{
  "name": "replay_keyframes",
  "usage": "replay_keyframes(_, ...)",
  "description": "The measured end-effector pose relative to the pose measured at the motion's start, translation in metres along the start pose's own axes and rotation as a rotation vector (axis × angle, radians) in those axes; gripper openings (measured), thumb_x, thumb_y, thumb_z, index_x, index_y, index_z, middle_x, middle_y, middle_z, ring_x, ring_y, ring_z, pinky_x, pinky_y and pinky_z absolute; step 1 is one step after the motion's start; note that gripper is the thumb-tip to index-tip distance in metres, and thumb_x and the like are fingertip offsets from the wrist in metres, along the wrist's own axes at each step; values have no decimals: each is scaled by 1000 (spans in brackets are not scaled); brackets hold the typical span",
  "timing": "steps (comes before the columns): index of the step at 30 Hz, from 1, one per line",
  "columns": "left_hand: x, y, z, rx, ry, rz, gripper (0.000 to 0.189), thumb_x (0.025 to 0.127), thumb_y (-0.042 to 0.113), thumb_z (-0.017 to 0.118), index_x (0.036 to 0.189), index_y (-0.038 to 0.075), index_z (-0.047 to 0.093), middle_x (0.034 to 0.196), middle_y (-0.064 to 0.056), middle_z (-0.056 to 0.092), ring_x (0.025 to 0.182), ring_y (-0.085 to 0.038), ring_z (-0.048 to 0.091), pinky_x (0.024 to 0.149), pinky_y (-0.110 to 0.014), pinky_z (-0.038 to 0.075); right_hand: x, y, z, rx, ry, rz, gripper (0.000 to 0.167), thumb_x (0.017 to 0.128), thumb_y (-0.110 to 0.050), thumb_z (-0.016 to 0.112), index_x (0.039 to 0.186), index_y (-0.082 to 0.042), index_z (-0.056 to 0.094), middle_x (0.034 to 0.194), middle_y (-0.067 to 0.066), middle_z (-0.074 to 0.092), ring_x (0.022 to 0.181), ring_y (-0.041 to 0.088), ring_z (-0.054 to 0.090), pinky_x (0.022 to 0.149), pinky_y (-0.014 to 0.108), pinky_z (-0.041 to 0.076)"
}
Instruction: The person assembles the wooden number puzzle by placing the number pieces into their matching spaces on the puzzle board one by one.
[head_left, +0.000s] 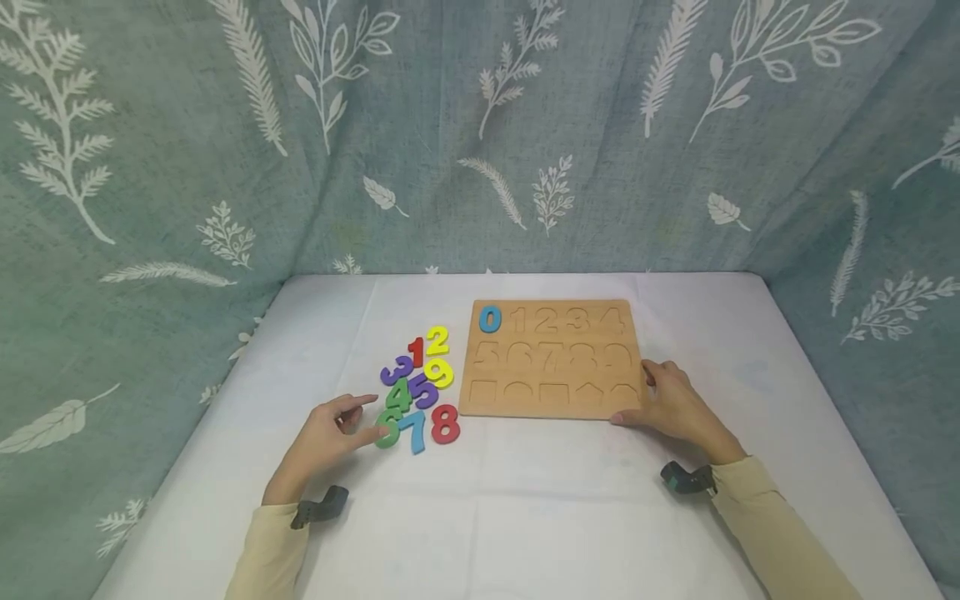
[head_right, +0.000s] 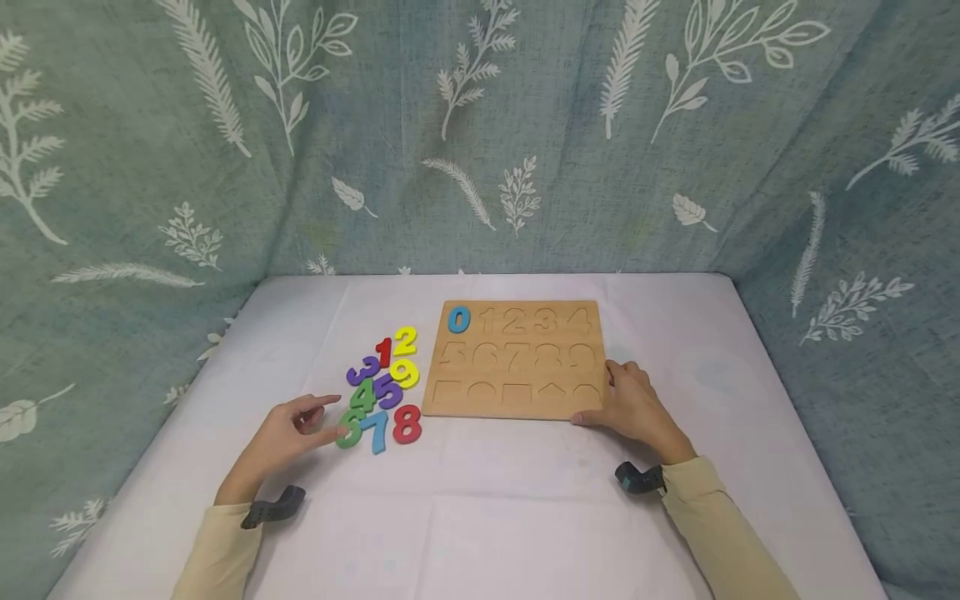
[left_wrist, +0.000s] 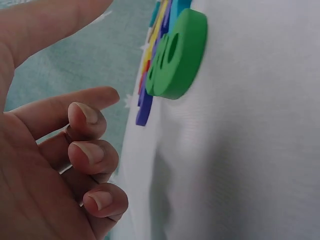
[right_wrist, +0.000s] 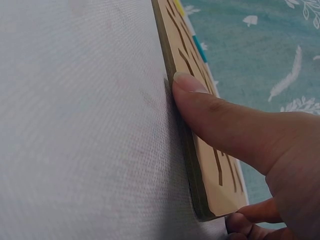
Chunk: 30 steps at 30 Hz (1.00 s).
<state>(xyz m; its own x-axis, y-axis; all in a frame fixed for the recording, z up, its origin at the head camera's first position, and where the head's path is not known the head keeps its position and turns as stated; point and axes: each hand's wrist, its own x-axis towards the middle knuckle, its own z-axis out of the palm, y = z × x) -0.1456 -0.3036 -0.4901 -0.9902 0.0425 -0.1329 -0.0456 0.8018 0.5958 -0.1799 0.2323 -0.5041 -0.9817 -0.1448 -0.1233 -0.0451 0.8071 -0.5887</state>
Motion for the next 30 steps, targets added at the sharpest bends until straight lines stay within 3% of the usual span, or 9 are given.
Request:
replay_keyframes(11, -5, 2, 7, 37, -22, -17, 78, 74, 57, 88, 137, 15, 66, 87, -3, 49, 86, -19, 47, 70, -33, 38, -1, -1, -1, -10, 8, -24, 118, 70, -56, 92, 147, 16, 40, 112, 19, 53, 101, 29, 45, 82, 37, 43)
replay_keyframes(20, -7, -1, 10, 59, -24, 27, 81, 69, 55, 92, 135, 12, 68, 85, -3, 52, 82, -17, 48, 65, -26, 38, 0, 1, 1, -11, 10, -28, 118, 69, -56, 92, 147, 16, 40, 115, 21, 54, 103, 30, 47, 85, 43, 46)
replay_keyframes(30, -8, -2, 14, 66, -46, -2, 85, 69, 56, 91, 138, 12, 66, 89, -3, 53, 87, -17, 49, 68, -28, 39, 0, -1, 1, -12, 0, -5, 122, 69, -56, 92, 149, 17, 37, 118, 25, 54, 104, 32, 49, 88, 48, 49)
